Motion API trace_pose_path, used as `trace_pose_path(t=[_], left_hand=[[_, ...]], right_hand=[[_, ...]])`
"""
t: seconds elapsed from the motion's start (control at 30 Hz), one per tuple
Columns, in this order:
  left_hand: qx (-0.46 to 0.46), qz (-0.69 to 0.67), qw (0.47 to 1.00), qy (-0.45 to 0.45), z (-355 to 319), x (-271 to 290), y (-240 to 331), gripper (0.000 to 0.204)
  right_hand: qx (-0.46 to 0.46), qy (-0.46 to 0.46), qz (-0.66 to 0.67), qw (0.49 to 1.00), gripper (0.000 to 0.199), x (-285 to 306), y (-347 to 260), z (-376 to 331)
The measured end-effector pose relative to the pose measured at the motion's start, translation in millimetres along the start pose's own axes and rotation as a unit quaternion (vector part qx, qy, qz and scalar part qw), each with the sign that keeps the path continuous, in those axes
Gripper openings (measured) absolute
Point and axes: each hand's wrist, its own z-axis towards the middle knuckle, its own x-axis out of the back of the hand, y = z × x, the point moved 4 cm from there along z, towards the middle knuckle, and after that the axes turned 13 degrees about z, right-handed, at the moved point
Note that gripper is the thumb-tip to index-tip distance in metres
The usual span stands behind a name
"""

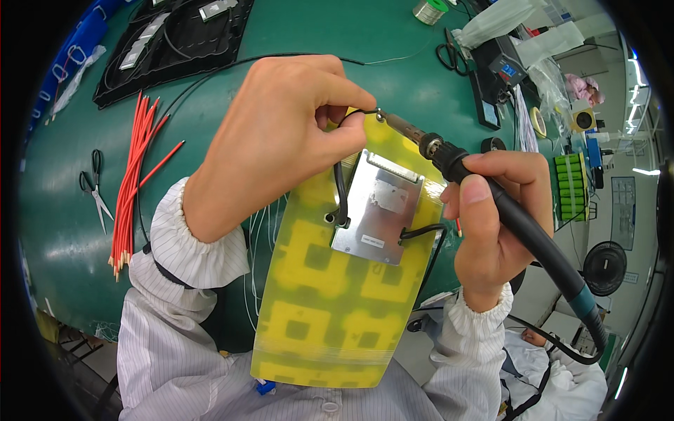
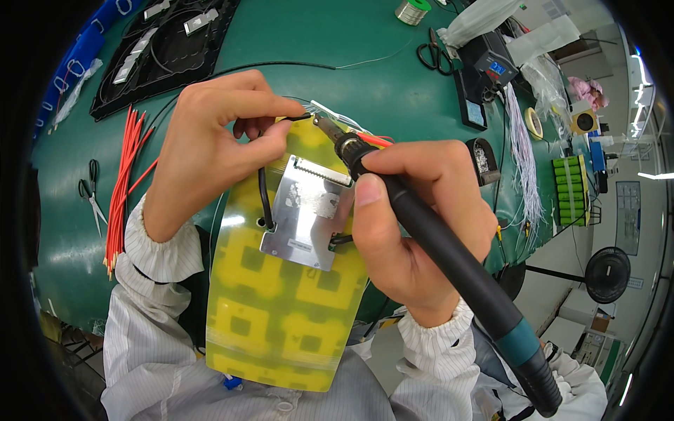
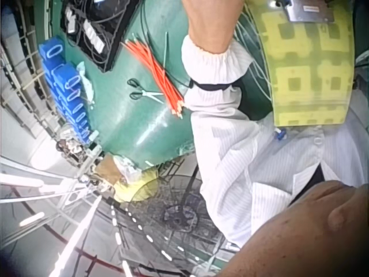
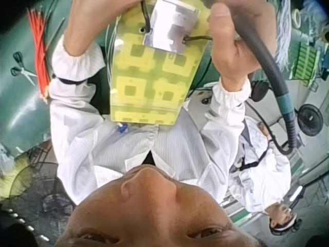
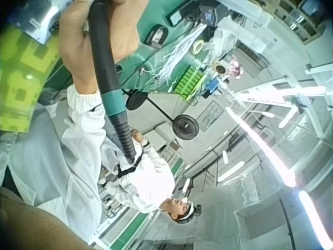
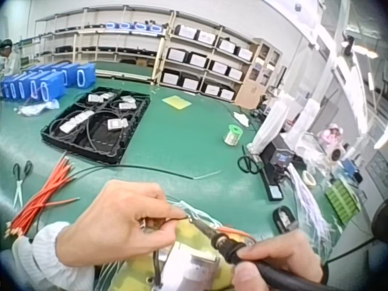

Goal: Soldering individual battery cells and electronic wires onto a large lithium-ion battery pack assembly.

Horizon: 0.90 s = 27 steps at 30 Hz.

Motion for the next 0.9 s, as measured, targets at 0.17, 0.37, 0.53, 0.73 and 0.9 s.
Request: trace_pose_path(t=[0.17,0.37,0.53,0.73,0.9], left_hand=[[0.0,-0.002,1.0,-0.001,-1.8,-0.1,0.2,0.018],[-0.004,-0.002,1.0,-0.002,-2.0,-0.2,0.9,0.018],[-0.013,0.007,1.0,0.0,-0.2,-0.8,-0.1,0.017],[-0.018,0.014,1.0,0.0,1.0,0.7,0.5,0.017],[-0.012,0.011,1.0,-0.004,0.4,-0.8,0.1,0.017]], right_hand=[[0.001,0.012,-0.012,1.0,0.015,0.8,2.5,-0.1],[-0.001,0.028,0.009,1.0,0.017,0.0,2.6,-1.8],[0.008,0.02,0.001,1.0,0.016,1.5,5.5,-3.8],[0.039,0.01,-0.027,0.999,0.019,2.5,7.5,-9.4],[0.039,-0.007,-0.031,0.999,0.018,3.6,6.9,-11.4]])
